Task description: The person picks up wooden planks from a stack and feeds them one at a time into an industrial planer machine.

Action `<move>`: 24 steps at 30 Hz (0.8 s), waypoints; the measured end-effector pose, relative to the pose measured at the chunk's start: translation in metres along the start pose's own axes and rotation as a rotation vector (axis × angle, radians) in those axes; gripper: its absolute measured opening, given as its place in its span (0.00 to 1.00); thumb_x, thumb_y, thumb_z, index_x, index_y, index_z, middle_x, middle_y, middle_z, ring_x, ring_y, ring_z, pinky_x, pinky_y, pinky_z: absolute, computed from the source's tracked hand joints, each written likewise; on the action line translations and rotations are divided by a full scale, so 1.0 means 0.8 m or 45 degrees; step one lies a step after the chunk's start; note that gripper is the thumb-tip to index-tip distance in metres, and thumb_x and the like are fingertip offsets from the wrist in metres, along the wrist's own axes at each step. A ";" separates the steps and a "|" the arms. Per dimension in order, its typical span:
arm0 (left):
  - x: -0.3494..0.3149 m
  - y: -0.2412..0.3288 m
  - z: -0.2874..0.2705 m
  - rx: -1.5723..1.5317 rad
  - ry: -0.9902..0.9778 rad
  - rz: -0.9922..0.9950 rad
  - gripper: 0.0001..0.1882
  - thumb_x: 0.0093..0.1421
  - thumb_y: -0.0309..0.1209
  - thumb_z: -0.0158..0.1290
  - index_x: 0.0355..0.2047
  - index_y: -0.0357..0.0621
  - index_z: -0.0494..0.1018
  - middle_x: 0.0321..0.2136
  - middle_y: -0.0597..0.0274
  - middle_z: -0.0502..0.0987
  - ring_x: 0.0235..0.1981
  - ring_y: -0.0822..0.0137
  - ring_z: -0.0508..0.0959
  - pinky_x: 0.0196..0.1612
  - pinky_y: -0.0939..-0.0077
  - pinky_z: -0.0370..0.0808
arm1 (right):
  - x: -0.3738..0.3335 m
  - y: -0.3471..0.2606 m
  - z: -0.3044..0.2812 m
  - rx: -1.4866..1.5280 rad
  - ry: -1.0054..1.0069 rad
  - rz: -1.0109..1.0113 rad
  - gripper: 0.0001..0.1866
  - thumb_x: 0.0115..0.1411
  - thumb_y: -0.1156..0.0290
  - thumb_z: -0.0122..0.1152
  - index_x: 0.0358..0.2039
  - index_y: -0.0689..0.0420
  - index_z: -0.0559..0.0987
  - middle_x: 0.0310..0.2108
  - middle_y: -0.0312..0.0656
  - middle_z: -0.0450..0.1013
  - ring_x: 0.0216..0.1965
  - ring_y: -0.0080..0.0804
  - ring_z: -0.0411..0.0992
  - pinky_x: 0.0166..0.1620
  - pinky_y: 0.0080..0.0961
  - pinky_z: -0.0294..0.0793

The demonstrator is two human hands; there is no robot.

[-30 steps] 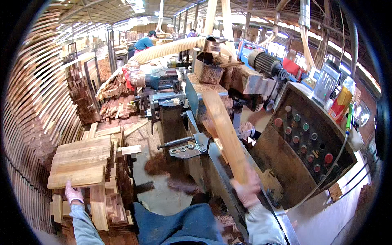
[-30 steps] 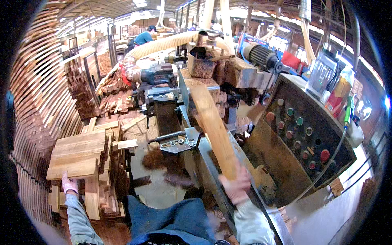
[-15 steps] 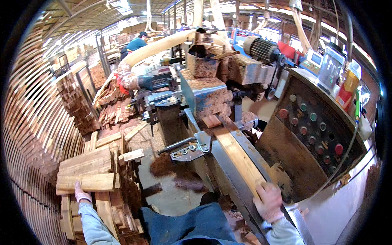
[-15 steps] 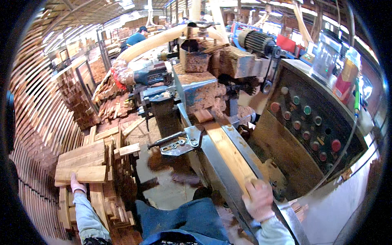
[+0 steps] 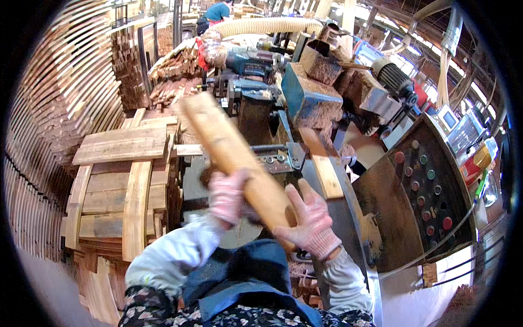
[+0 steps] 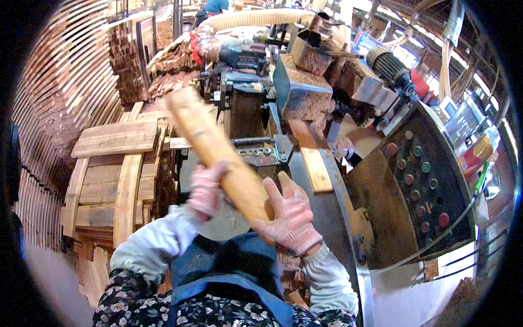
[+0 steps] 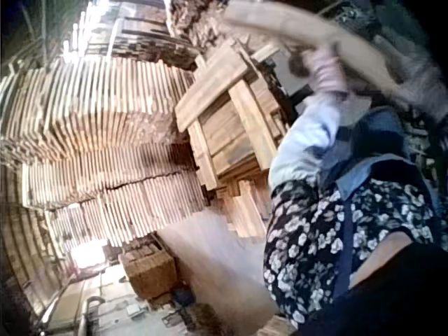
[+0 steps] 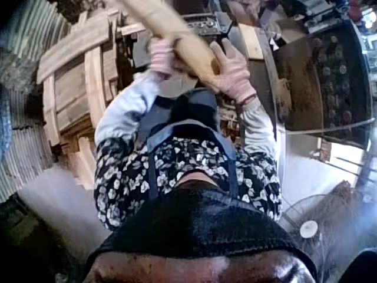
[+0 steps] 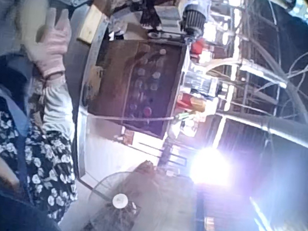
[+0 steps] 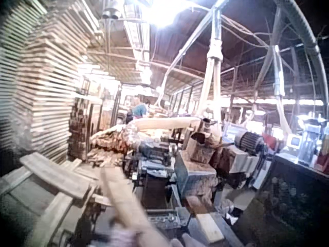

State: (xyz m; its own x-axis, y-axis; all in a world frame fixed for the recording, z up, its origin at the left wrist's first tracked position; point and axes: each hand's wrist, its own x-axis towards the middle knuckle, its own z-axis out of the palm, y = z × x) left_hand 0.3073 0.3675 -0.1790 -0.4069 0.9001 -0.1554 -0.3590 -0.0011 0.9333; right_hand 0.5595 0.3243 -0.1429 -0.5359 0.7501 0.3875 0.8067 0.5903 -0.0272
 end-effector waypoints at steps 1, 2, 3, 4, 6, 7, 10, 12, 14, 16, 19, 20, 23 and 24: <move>-0.021 -0.014 0.035 -0.049 -0.086 -0.018 0.29 0.54 0.41 0.70 0.48 0.32 0.77 0.40 0.52 0.83 0.37 0.60 0.83 0.44 0.65 0.81 | -0.015 -0.014 -0.016 0.019 -0.035 0.067 0.56 0.42 0.45 0.79 0.70 0.54 0.68 0.70 0.67 0.59 0.61 0.65 0.71 0.66 0.46 0.69; -0.042 -0.028 0.065 -0.101 -0.162 -0.027 0.28 0.54 0.41 0.70 0.48 0.31 0.77 0.40 0.52 0.83 0.37 0.60 0.83 0.44 0.65 0.82 | -0.034 -0.019 -0.036 0.173 -0.175 0.316 0.56 0.41 0.45 0.79 0.69 0.57 0.68 0.69 0.66 0.62 0.62 0.63 0.71 0.67 0.47 0.68; -0.059 -0.042 0.087 -0.067 -0.281 -0.115 0.29 0.55 0.41 0.70 0.48 0.31 0.77 0.40 0.53 0.83 0.36 0.61 0.83 0.44 0.65 0.82 | -0.053 -0.025 -0.046 0.071 -0.139 0.435 0.57 0.42 0.47 0.80 0.70 0.58 0.67 0.68 0.66 0.64 0.61 0.63 0.71 0.66 0.48 0.69; -0.076 -0.055 0.104 -0.100 -0.410 -0.141 0.29 0.55 0.41 0.70 0.48 0.30 0.77 0.40 0.53 0.84 0.36 0.61 0.83 0.44 0.65 0.82 | -0.075 -0.032 -0.053 -0.029 -0.103 0.543 0.57 0.42 0.49 0.80 0.70 0.60 0.66 0.66 0.66 0.66 0.61 0.63 0.71 0.66 0.49 0.70; -0.106 -0.076 0.129 -0.171 -0.765 -0.384 0.27 0.53 0.38 0.68 0.47 0.31 0.76 0.38 0.50 0.84 0.36 0.57 0.84 0.42 0.62 0.82 | -0.130 -0.039 -0.064 -0.075 -0.101 0.804 0.58 0.43 0.53 0.80 0.72 0.61 0.64 0.64 0.64 0.69 0.61 0.63 0.71 0.64 0.49 0.71; -0.125 -0.080 0.140 0.074 -0.822 -0.271 0.28 0.54 0.38 0.68 0.48 0.31 0.75 0.39 0.48 0.84 0.38 0.55 0.84 0.44 0.62 0.82 | -0.159 -0.046 -0.061 -0.182 -0.036 0.770 0.57 0.43 0.57 0.79 0.73 0.61 0.64 0.65 0.64 0.69 0.62 0.62 0.71 0.64 0.50 0.72; -0.164 -0.076 0.150 0.247 -0.904 -0.482 0.32 0.55 0.39 0.65 0.55 0.29 0.72 0.45 0.39 0.82 0.48 0.47 0.83 0.54 0.60 0.79 | -0.233 -0.050 -0.053 -0.114 -0.062 1.061 0.55 0.43 0.65 0.79 0.73 0.61 0.65 0.65 0.64 0.68 0.65 0.63 0.68 0.66 0.50 0.70; -0.152 -0.056 0.150 0.604 -1.151 -0.536 0.35 0.56 0.38 0.63 0.60 0.29 0.68 0.51 0.35 0.79 0.56 0.44 0.80 0.61 0.58 0.75 | -0.266 -0.048 -0.060 -0.050 -0.154 1.242 0.52 0.46 0.71 0.78 0.72 0.62 0.65 0.66 0.63 0.67 0.66 0.61 0.67 0.68 0.49 0.68; -0.105 -0.028 0.122 0.351 -1.254 -0.200 0.40 0.59 0.39 0.62 0.66 0.32 0.61 0.53 0.32 0.78 0.58 0.42 0.79 0.63 0.57 0.74 | -0.289 -0.047 -0.076 -0.228 -0.198 1.240 0.53 0.45 0.71 0.75 0.74 0.57 0.64 0.65 0.58 0.69 0.63 0.59 0.69 0.68 0.46 0.68; 0.008 0.015 0.087 0.537 -1.202 0.530 0.29 0.58 0.40 0.62 0.57 0.41 0.70 0.46 0.39 0.80 0.50 0.45 0.81 0.54 0.54 0.78 | -0.303 -0.049 -0.096 -0.312 -0.315 1.154 0.51 0.52 0.52 0.78 0.73 0.55 0.67 0.64 0.62 0.70 0.63 0.60 0.69 0.65 0.49 0.70; 0.193 0.095 -0.018 1.107 -0.567 0.901 0.26 0.59 0.44 0.63 0.50 0.38 0.75 0.39 0.41 0.81 0.39 0.45 0.82 0.44 0.50 0.80 | -0.307 -0.041 -0.094 -0.222 -0.047 1.132 0.44 0.55 0.58 0.79 0.67 0.65 0.72 0.63 0.63 0.70 0.66 0.62 0.67 0.68 0.49 0.67; 0.254 0.134 -0.078 1.509 -0.591 0.535 0.29 0.62 0.45 0.62 0.56 0.37 0.75 0.44 0.43 0.81 0.44 0.46 0.82 0.48 0.51 0.79 | -0.303 -0.033 -0.083 -0.353 0.041 1.090 0.41 0.55 0.57 0.79 0.63 0.67 0.75 0.63 0.61 0.71 0.66 0.61 0.67 0.68 0.49 0.68; 0.329 0.189 -0.243 1.794 -0.116 0.718 0.39 0.65 0.43 0.62 0.72 0.43 0.63 0.61 0.38 0.75 0.64 0.46 0.74 0.68 0.56 0.69 | -0.259 0.022 -0.018 -0.350 0.511 1.201 0.42 0.51 0.66 0.76 0.67 0.62 0.71 0.63 0.58 0.71 0.64 0.58 0.70 0.67 0.47 0.68; 0.344 0.206 -0.290 1.967 -0.109 0.620 0.41 0.64 0.49 0.62 0.71 0.40 0.64 0.60 0.38 0.76 0.63 0.44 0.74 0.66 0.54 0.70 | -0.228 0.053 0.012 -0.162 0.712 1.322 0.49 0.48 0.73 0.73 0.73 0.59 0.66 0.65 0.55 0.69 0.65 0.54 0.69 0.69 0.44 0.66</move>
State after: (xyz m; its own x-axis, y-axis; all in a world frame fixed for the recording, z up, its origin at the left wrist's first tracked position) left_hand -0.0585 0.5140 -0.1430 -0.1592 0.9657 0.2050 0.9458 0.0896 0.3123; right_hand 0.6890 0.2152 -0.2234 0.5477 0.5996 0.5836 0.8269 -0.2816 -0.4867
